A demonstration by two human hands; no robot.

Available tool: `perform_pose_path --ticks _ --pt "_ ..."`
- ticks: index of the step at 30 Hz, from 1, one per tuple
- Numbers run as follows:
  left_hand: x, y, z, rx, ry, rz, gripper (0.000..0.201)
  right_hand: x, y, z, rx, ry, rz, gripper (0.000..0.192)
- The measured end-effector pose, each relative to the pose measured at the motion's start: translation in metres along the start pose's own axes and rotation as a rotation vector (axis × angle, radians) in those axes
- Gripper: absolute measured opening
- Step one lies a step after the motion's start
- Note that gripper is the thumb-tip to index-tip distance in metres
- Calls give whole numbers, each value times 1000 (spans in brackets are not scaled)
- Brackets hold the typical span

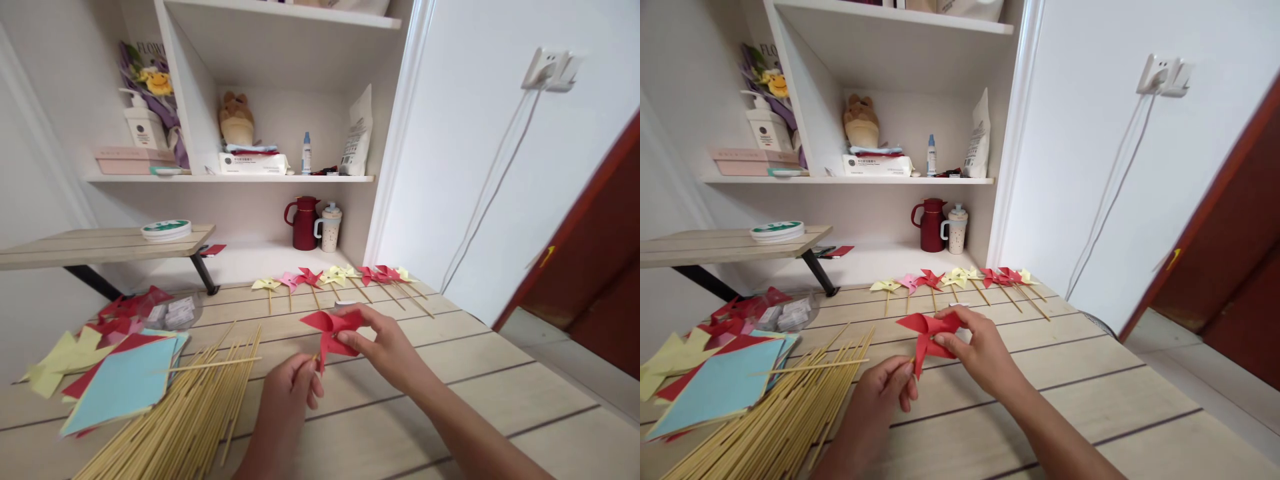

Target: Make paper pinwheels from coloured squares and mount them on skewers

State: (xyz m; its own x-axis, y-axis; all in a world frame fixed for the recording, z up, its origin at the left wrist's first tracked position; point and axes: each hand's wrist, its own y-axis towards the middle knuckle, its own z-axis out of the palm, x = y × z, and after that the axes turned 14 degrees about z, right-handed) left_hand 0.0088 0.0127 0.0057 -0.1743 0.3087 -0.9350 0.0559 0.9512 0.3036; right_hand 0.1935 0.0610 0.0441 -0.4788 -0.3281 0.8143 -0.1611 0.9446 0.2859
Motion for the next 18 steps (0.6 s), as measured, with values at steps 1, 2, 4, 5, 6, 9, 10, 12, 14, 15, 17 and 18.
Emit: perform_pose_path --ticks 1,2,4,5,6,9,10,12,14,15,17,18 --pt "-2 1 -1 5 -49 -25 30 0 0 -1 23 26 4 22" --pt "-4 2 -1 9 -84 -47 30 0 0 -1 40 45 14 27" --pt "-4 4 -3 21 -142 -78 32 -1 1 -1 56 64 50 37" --pt "-4 4 -4 29 -170 -84 33 -3 1 0 57 67 66 41" --pt "-3 5 -5 35 -192 -83 34 -4 1 0 49 65 76 43" --pt "-1 4 -7 27 -231 -69 36 -10 2 2 -8 58 70 45" --pt "-1 4 -8 20 -238 -69 36 -12 2 2 -35 60 76 45" --pt "-2 3 -8 11 -249 -74 36 -16 3 3 -85 74 105 45" --pt "-3 1 -8 0 -246 -83 36 -18 3 3 -126 102 129 45" --pt "-4 1 -7 -8 -243 -89 36 -18 3 3 -139 116 134 45" --pt "-3 0 -6 -24 -246 -104 34 -18 3 4 -150 129 136 45" --pt "-2 0 -6 -30 -252 -111 33 -19 3 5 -150 129 137 45"
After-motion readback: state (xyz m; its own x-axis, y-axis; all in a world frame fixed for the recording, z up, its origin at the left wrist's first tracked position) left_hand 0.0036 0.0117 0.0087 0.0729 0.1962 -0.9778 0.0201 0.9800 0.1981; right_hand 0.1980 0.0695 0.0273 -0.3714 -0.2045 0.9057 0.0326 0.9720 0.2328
